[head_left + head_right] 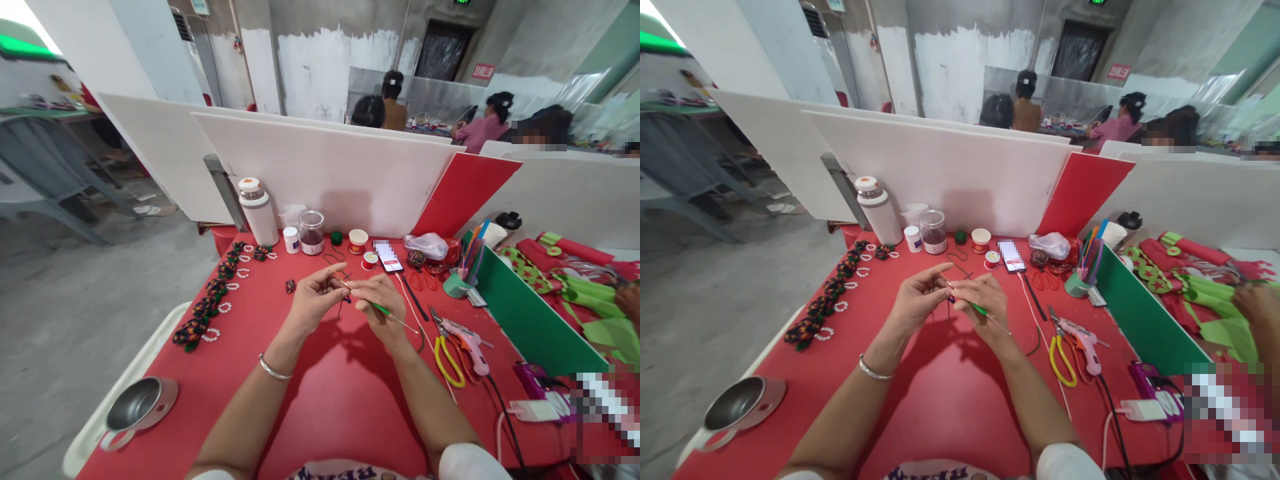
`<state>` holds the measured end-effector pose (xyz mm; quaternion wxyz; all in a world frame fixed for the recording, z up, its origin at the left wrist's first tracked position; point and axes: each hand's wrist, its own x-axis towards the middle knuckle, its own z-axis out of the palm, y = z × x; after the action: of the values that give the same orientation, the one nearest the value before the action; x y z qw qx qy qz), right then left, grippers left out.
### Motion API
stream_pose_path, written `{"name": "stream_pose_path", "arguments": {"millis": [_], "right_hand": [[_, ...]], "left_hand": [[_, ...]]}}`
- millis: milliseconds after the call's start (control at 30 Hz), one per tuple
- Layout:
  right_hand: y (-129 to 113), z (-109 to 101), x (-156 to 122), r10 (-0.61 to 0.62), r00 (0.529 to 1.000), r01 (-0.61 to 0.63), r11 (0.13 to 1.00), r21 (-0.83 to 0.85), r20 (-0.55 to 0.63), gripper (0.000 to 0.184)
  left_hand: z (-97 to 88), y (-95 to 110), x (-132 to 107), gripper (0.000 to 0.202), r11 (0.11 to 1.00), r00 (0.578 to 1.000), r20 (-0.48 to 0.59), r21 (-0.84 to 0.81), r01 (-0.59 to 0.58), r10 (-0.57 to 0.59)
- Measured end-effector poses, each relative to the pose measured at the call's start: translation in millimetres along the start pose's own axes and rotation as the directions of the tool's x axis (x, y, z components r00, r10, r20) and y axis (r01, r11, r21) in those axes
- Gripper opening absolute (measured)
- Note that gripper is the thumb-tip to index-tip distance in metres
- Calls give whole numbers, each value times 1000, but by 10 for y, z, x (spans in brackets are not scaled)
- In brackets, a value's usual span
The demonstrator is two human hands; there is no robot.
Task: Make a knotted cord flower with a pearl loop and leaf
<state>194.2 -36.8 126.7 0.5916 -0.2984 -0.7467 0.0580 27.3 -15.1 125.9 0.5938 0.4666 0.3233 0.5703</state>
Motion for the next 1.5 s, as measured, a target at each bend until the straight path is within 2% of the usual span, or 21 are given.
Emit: {"name": "stream_pose_path", "arguments": {"millis": [100,200,300,400,467,600,833,967,1133,1233,1300,1367,1433,1500], "right_hand": [[8,9,-8,-82,996,84,983,-163,20,12],[18,47,-35,-155,988,156,957,-246,21,27],[27,93,-74,-212,977,197,942,-271,-28,39],[35,91,-86,-232,970,214,953,-213,-66,40],[42,42,-59,-192,980,185,974,-130,-44,33],[76,-130,47,-46,996,43,998,38,78,17],[139,-303,136,-67,985,49,992,113,160,19],[154,-372,142,-41,974,10,990,137,221,17],[173,-459,112,85,963,-152,956,250,257,12],[171,-371,62,183,950,-269,891,366,253,14],[151,-247,38,217,955,-286,862,419,205,15],[111,-122,38,206,970,-239,894,380,126,14],[60,-43,58,136,989,-147,957,249,63,12],[19,-15,75,41,999,-43,995,86,26,19]], "left_hand": [[32,4,-11,62,998,998,-55,46,-32,35],[77,-4,-20,66,999,992,-114,18,-50,52],[108,-8,-27,70,996,994,-111,-84,-1,-8],[96,30,-29,70,981,994,-49,-173,90,-100],[61,76,-23,66,972,989,-6,-188,142,-146],[-30,135,-3,58,967,979,47,-152,205,-201],[-84,140,4,56,971,973,62,-76,225,-220],[-86,191,-4,52,969,968,82,-56,243,-238],[-88,219,-19,45,954,945,160,-48,295,-285],[-49,183,-38,47,948,933,199,-48,316,-301],[-6,136,-48,50,959,947,179,-49,279,-267],[36,81,-49,52,982,979,99,-40,184,-179],[67,31,-40,54,998,998,-13,-19,55,-55],[88,-4,-29,55,999,995,-94,1,-38,38]]}}
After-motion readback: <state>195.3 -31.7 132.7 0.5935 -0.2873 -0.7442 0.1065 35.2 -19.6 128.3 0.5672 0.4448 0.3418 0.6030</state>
